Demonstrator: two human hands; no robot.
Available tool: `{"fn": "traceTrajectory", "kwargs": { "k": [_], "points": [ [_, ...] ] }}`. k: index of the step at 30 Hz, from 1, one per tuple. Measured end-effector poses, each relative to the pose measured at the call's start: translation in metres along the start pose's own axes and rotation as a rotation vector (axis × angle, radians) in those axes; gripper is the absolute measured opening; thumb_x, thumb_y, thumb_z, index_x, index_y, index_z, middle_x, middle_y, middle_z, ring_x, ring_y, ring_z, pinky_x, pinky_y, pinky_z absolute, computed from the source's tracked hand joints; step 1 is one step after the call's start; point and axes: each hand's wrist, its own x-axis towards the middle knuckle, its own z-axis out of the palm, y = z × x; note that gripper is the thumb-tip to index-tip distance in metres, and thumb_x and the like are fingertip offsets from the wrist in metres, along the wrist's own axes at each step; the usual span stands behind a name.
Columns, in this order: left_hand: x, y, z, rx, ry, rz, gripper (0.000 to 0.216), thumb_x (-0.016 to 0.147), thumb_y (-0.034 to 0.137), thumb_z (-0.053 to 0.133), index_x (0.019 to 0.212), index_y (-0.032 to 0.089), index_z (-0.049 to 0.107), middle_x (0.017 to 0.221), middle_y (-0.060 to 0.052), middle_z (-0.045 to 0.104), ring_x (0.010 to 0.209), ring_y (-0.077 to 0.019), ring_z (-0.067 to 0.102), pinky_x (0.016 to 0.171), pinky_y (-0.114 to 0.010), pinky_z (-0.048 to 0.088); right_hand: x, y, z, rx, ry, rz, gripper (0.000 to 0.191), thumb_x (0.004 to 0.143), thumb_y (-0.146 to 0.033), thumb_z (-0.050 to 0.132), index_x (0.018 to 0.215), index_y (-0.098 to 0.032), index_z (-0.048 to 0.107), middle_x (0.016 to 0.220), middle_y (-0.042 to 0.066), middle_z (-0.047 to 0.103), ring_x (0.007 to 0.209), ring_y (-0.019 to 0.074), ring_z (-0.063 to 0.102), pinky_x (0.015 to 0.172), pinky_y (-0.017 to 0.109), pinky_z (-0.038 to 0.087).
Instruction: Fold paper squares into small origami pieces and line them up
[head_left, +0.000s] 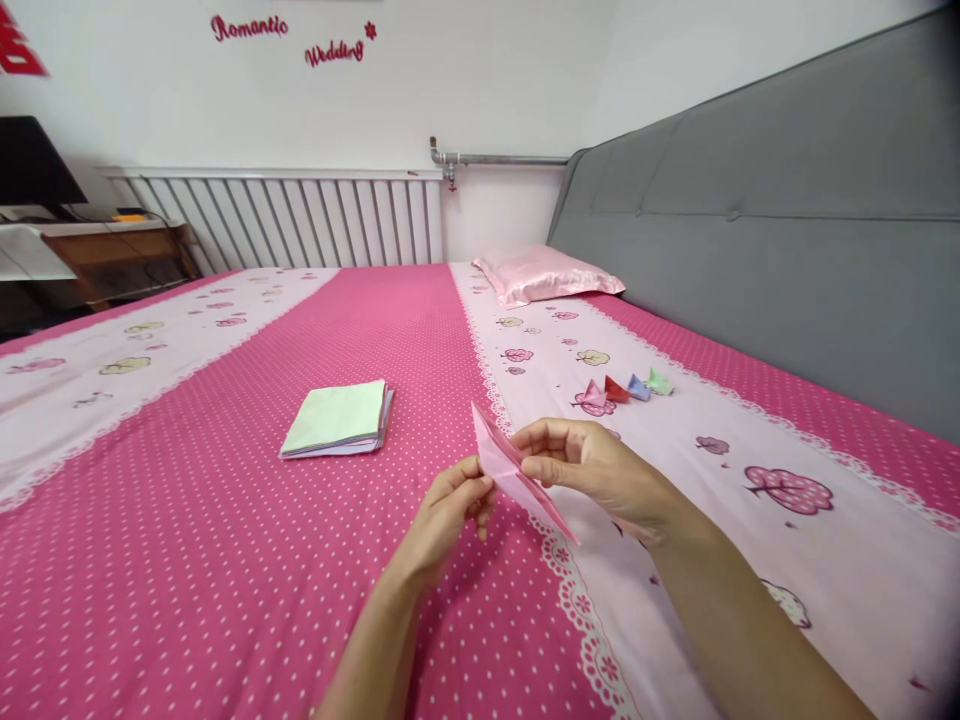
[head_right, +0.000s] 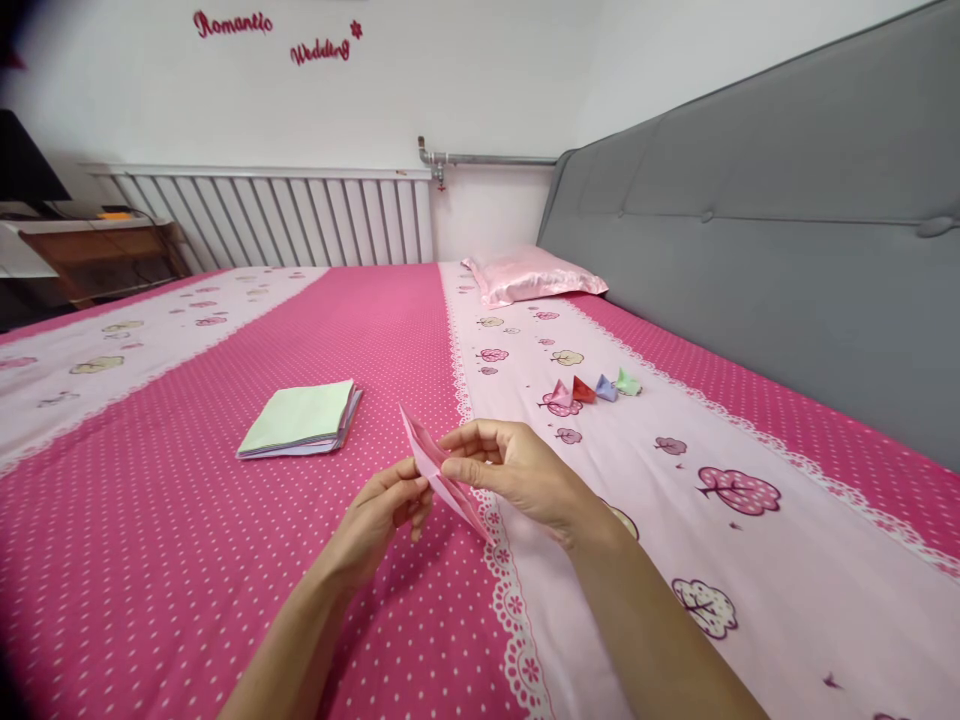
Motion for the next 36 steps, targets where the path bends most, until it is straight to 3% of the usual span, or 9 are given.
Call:
{"fn": "traceTrajectory", "kwargs": {
  "k": [6,11,16,20,24,28,30,33,36],
  "points": [
    [0.001,0.0,0.0,-0.031,-0.015,0.018,0.012,0.075,0.024,0.047,0.077,0.015,0.055,0.055,0.005,0.035,0.046,-0.0067,0.031,0.044,-0.019,0.031,-0.001,0.0,0.002,-0.011,0.002,-0.028,0.023,0.074,-0.027,0.062,0.095,-0.019,0.06,0.094,0.005,0.063,0.087,0.0155,0.058,0.08,0.032,0.046],
    [0.002,0.0,0.0,-0.007,0.035,-0.014,0.012,0.073,0.023,0.046,0.063,0.017,0.045,0.052,0.006,0.029,0.043,-0.0061,0.025,0.04,-0.019,0.025,0.002,0.004,0.008,-0.19,0.155,-0.144,0.032,0.076,-0.021,0.056,0.107,-0.021,0.056,0.101,0.006,0.061,0.092,0.0167,0.057,0.08,0.033,0.046],
    [0.002,-0.001,0.001,0.021,0.047,-0.054,0.015,0.072,0.023,0.046,0.059,0.017,0.041,0.052,0.007,0.029,0.043,-0.0057,0.025,0.041,-0.02,0.023,0.006,0.009,0.012,-0.198,0.07,-0.114,0.043,0.07,-0.012,0.057,0.112,-0.022,0.053,0.101,0.005,0.062,0.09,0.0171,0.058,0.075,0.031,0.048],
    [0.001,0.0,0.001,0.008,0.031,-0.085,0.014,0.071,0.022,0.046,0.058,0.016,0.042,0.051,0.006,0.031,0.044,-0.0055,0.026,0.042,-0.02,0.021,0.009,0.017,0.015,-0.184,0.033,-0.1,0.032,0.068,-0.016,0.061,0.099,-0.02,0.059,0.089,0.003,0.065,0.08,0.0169,0.061,0.072,0.031,0.048],
    [0.001,0.0,0.002,-0.071,0.017,-0.106,0.009,0.071,0.023,0.048,0.071,0.016,0.053,0.051,0.006,0.032,0.042,-0.0056,0.025,0.041,-0.02,0.02,0.011,0.024,0.021,-0.161,0.022,-0.137,0.027,0.068,-0.019,0.061,0.095,-0.019,0.063,0.091,0.004,0.066,0.081,0.0182,0.062,0.07,0.03,0.048],
    [0.001,0.0,0.004,-0.153,0.009,-0.056,0.028,0.072,0.021,0.047,0.099,0.018,0.054,0.056,0.006,0.036,0.043,-0.0055,0.029,0.041,-0.019,0.025,0.014,0.03,0.029,-0.23,0.139,-0.141,0.026,0.07,-0.015,0.055,0.093,-0.018,0.066,0.081,0.003,0.068,0.073,0.0186,0.063,0.064,0.028,0.048],
    [0.002,0.001,0.006,-0.171,0.071,-0.006,0.03,0.074,0.021,0.048,0.103,0.018,0.052,0.062,0.005,0.043,0.047,-0.0063,0.037,0.045,-0.019,0.032,0.015,0.032,0.033,-0.261,0.202,-0.131,0.027,0.071,-0.015,0.051,0.094,-0.018,0.066,0.077,0.003,0.068,0.067,0.018,0.063,0.06,0.027,0.048],
    [0.001,0.003,0.01,-0.176,0.15,0.073,0.029,0.076,0.021,0.049,0.104,0.016,0.051,0.074,0.0,0.053,0.063,-0.0098,0.05,0.061,-0.022,0.041,0.016,0.033,0.036,-0.307,0.345,-0.164,0.027,0.073,-0.017,0.049,0.095,-0.019,0.065,0.084,0.004,0.068,0.071,0.0183,0.063,0.062,0.028,0.048],
    [-0.002,0.007,0.017,-0.136,0.093,0.112,0.034,0.077,0.025,0.052,0.109,0.016,0.05,0.099,-0.007,0.057,0.087,-0.0162,0.054,0.076,-0.028,0.041,0.016,0.032,0.035,-0.397,0.526,-0.188,0.026,0.075,-0.02,0.049,0.097,-0.02,0.064,0.091,0.005,0.067,0.081,0.0204,0.061,0.071,0.03,0.047]
  ]
}}
